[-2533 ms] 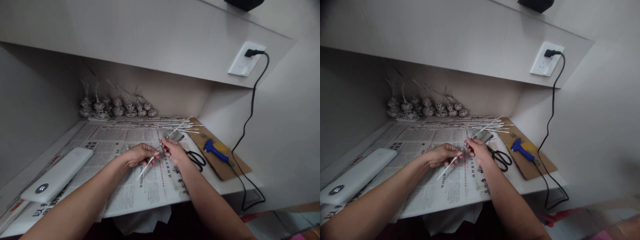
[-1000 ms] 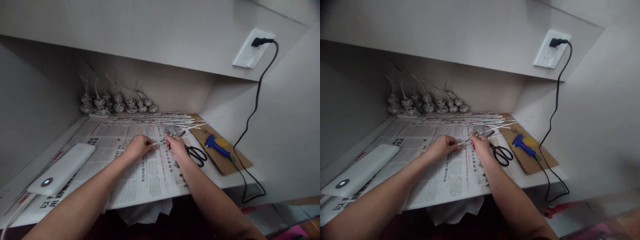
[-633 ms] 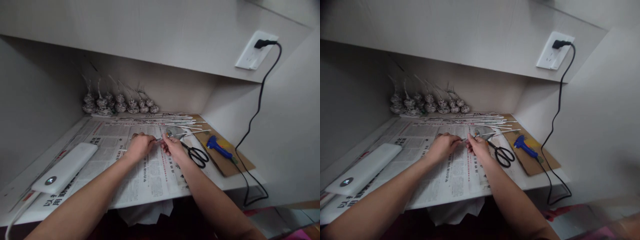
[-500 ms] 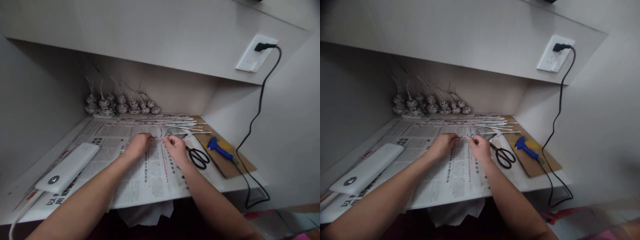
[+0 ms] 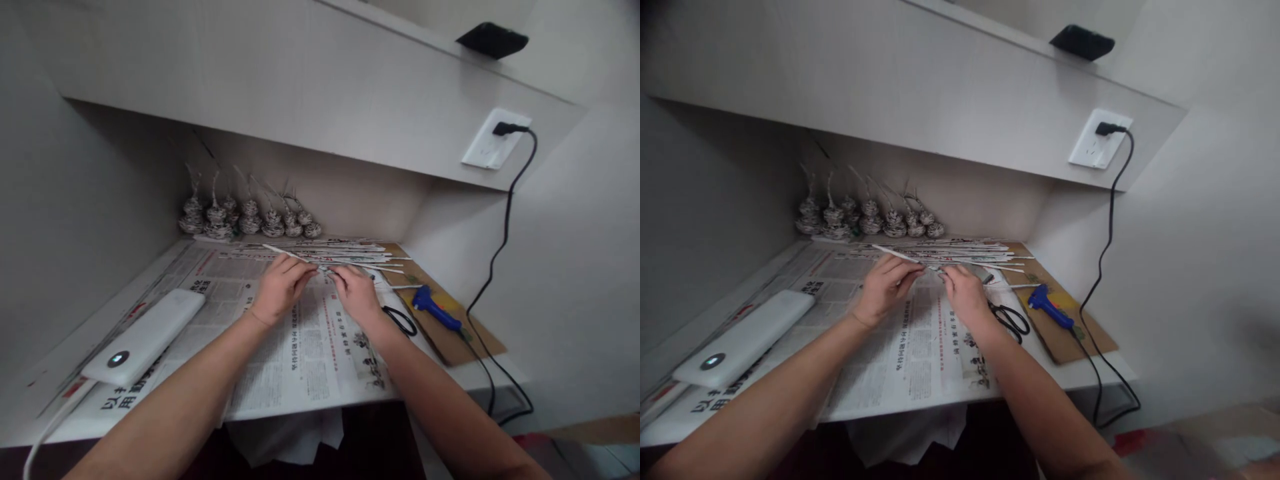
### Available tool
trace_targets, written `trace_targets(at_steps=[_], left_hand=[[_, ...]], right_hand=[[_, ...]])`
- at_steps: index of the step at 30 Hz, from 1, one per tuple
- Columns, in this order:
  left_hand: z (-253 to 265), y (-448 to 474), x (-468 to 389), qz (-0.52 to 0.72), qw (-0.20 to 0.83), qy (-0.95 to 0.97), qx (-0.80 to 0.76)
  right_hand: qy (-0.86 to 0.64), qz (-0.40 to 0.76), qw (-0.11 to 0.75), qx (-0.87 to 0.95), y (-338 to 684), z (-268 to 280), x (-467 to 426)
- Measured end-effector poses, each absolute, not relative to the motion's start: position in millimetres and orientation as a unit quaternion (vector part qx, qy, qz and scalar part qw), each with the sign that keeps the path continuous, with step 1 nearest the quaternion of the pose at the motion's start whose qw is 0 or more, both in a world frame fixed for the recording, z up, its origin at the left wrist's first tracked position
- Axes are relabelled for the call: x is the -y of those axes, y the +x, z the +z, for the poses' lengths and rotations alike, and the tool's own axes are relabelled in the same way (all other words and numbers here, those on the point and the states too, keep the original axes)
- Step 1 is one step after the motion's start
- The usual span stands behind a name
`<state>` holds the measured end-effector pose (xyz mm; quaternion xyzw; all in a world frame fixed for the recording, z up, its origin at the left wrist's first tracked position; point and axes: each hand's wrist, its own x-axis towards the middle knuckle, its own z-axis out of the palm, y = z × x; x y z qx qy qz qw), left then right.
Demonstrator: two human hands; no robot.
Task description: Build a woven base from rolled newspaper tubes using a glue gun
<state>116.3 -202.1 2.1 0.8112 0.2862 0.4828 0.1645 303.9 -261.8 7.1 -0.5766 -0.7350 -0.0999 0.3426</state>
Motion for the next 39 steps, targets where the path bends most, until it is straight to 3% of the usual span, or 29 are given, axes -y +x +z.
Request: trace_targets(at_steps=[4, 7, 15, 21, 24, 29, 31, 34, 39], left_hand=[[-5, 125, 196, 0.48, 0.47, 0.667, -0.32], [-5, 127, 189, 0.553, 0.583, 0.527, -0.276], [9, 115, 181, 0.608, 0.613, 0.45, -0.231], [9, 113, 177, 0.581, 0.627, 0.449, -0.259], [11, 114, 180, 0.553, 0.653, 0.447, -0.259], [12, 114, 185, 0.506, 0.706, 0.438, -0.232], [11, 114, 186, 0.485, 0.719, 0.444, -0.225], [9, 115, 187, 0.464, 0.725, 0.455, -0.227], [8, 116, 187, 0.458, 0.712, 0.473, -0.245]], right_hand=[[-0.527, -0.119, 0.371, 0.755, 290, 21, 256], [-0.502, -0.123, 0.352, 0.78, 279, 29, 246], [-0.481, -0.154, 0.282, 0.816, 259, 56, 223], [-0.55, -0.062, 0.271, 0.788, 245, 72, 236], [-0.562, 0.076, 0.316, 0.761, 248, 75, 240], [-0.532, 0.551, 0.343, 0.544, 263, 69, 245], [-0.49, 0.634, 0.338, 0.494, 267, 64, 250], [-0.525, 0.571, 0.356, 0.521, 269, 54, 258], [-0.582, 0.184, 0.375, 0.698, 271, 42, 273]])
